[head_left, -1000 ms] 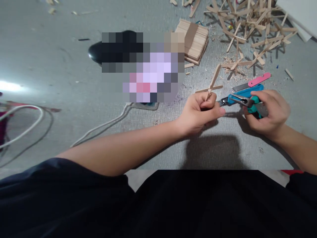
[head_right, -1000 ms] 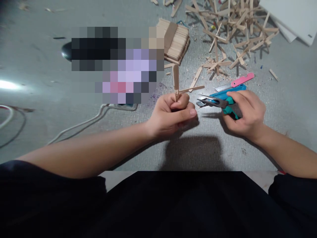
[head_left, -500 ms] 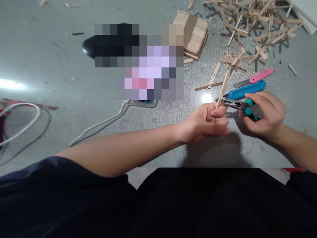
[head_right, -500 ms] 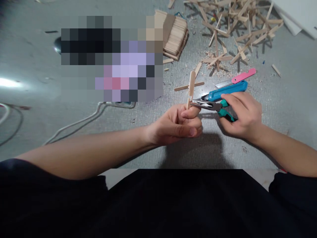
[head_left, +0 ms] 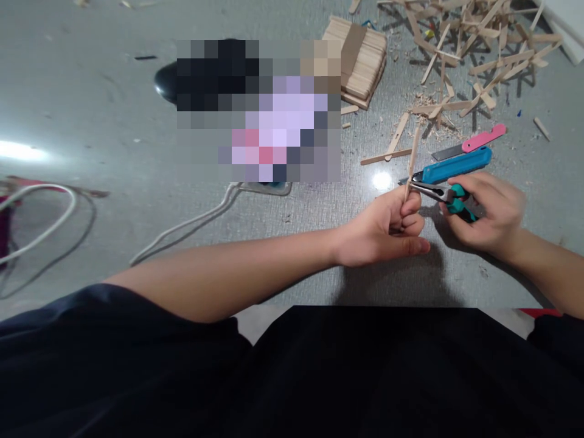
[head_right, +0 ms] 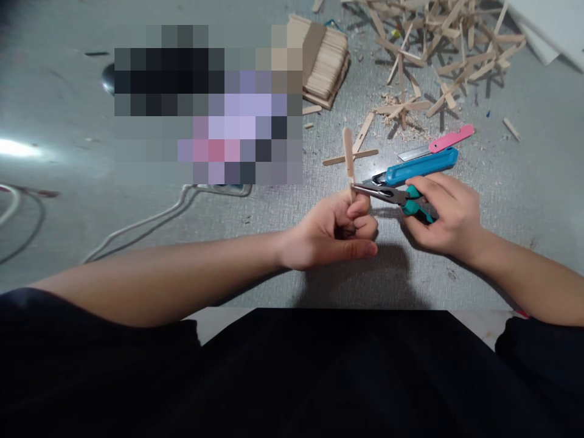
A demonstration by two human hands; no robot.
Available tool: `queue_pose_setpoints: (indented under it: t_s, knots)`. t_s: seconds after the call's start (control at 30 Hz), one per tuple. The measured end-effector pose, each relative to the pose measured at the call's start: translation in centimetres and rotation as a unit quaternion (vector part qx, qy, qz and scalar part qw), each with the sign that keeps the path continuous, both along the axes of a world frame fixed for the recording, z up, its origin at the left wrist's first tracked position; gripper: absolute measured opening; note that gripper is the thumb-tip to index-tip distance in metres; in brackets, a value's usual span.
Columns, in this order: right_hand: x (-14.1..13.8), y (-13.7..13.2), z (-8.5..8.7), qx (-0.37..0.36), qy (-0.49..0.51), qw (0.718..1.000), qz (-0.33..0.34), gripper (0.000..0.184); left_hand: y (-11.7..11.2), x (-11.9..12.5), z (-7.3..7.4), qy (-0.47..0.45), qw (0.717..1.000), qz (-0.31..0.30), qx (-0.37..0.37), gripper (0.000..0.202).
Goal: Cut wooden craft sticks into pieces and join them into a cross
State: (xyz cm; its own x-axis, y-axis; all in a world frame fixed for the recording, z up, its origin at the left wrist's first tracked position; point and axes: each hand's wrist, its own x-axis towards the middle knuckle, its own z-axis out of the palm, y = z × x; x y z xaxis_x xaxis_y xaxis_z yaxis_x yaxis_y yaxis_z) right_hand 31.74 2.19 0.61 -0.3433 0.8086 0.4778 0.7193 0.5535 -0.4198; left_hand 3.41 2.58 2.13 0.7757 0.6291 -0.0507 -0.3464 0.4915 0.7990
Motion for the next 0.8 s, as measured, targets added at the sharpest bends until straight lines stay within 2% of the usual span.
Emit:
queue_pose_setpoints:
  t_s: [0.1,0.23,0.37,0.47,0.53,0.63,0.8]
  knots:
    - [0.0,0.2,0.1,0.007,-0.001,1.0,0.01,0.026,0.1,0.1,0.0,0.003,1.0,0.0,0.004,0.063]
    - [-0.1,0.2,0.4,0.007,0.009,1.0,0.021,0.023,0.1,0.2,0.3,0.023,0.998,0.037,-0.049,0.066]
    - [-0.2,0.1,0.6,-0.071,0.048,0.996,0.03,0.016,0.4,0.4,0.8,0.023,0.995,0.067,-0.065,0.081]
    - [-0.1,0.5,0.3,-0.11,0.102,0.988,0.019,0.015,0.7,0.4,1.0,0.02,0.995,0.065,-0.068,0.085]
    - [0.0,0.9,-0.1,-0.095,0.112,0.989,0.011,0.014,0.8,0.5,1.0,0.012,0.994,0.058,-0.092,0.084]
    - [0.2,1.4,-0.4,-0.058,0.073,0.996,0.007,0.019,0.9,0.5,0.9,-0.005,0.991,0.053,-0.119,0.084]
    - [0.2,1.3,-0.1,-0.024,0.037,0.999,0.026,0.026,0.8,0.5,0.4,-0.007,0.992,0.052,-0.114,0.084]
